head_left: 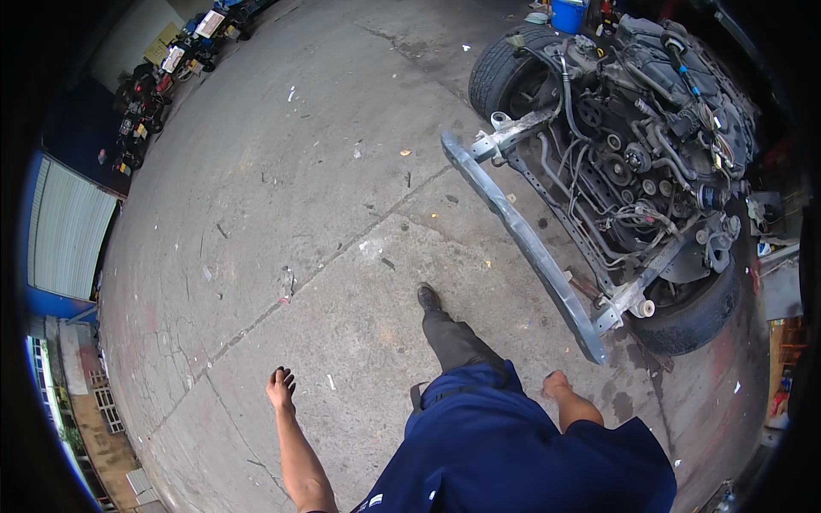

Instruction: The person uses a cordless impact wrench to remove bolts from a metal bracket on the underside of a car. They then use a manual wrench to disconnect a hose and remove a bracket, placing the parts aside.

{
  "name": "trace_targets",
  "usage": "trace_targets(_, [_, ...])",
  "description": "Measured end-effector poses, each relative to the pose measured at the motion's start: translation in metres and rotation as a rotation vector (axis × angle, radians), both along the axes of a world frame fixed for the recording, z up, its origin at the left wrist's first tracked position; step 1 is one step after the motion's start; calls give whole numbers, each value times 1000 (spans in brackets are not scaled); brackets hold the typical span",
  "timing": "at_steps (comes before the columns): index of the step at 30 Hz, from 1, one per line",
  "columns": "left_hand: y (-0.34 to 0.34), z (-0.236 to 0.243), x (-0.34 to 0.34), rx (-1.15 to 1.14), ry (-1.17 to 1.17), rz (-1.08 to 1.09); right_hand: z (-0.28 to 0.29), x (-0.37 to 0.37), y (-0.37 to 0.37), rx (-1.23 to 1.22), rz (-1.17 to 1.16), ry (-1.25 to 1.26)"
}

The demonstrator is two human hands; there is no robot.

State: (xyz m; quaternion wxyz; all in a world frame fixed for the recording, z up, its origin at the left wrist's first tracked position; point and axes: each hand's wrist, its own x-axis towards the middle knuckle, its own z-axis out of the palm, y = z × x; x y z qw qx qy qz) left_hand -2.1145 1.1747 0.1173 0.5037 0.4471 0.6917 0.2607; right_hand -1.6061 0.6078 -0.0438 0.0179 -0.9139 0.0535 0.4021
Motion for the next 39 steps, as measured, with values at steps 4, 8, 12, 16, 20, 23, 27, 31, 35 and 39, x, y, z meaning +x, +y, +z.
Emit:
trace_targets(4, [156,12,73,88,-37,-35,-36,-6,112,35,-101,366])
trace_targets(8, [199,-27,151,-253,-41,-16,-27,60,319,142,45,322])
trace_targets(12, [208,-50,221,-711,240,-491,39,201,573,759,76,72])
trace_targets(16, [277,-63,286,-806,211,-525,131,335,764,1094,89,-51])
trace_targets(20, [398,-106,342,-857,226,-443,147,444,876,1041,171,-227])
trace_targets(23, [508,-141,384,-904,254,-386,102,493,912,795,140,-197])
trace_targets(27, [689,-142,475,-973,211,-266,31,483,894,328,-142,-104])
trace_targets(31, [913,-114,713,-232,329,-678,-19,444,877,377,-264,78])
trace_targets(35, [1062,-60,980,-47,63,-887,-49,442,896,195,452,112])
trace_targets(39, [1113,-35,1201,85,86,-1097,-68,497,959,120,585,295])
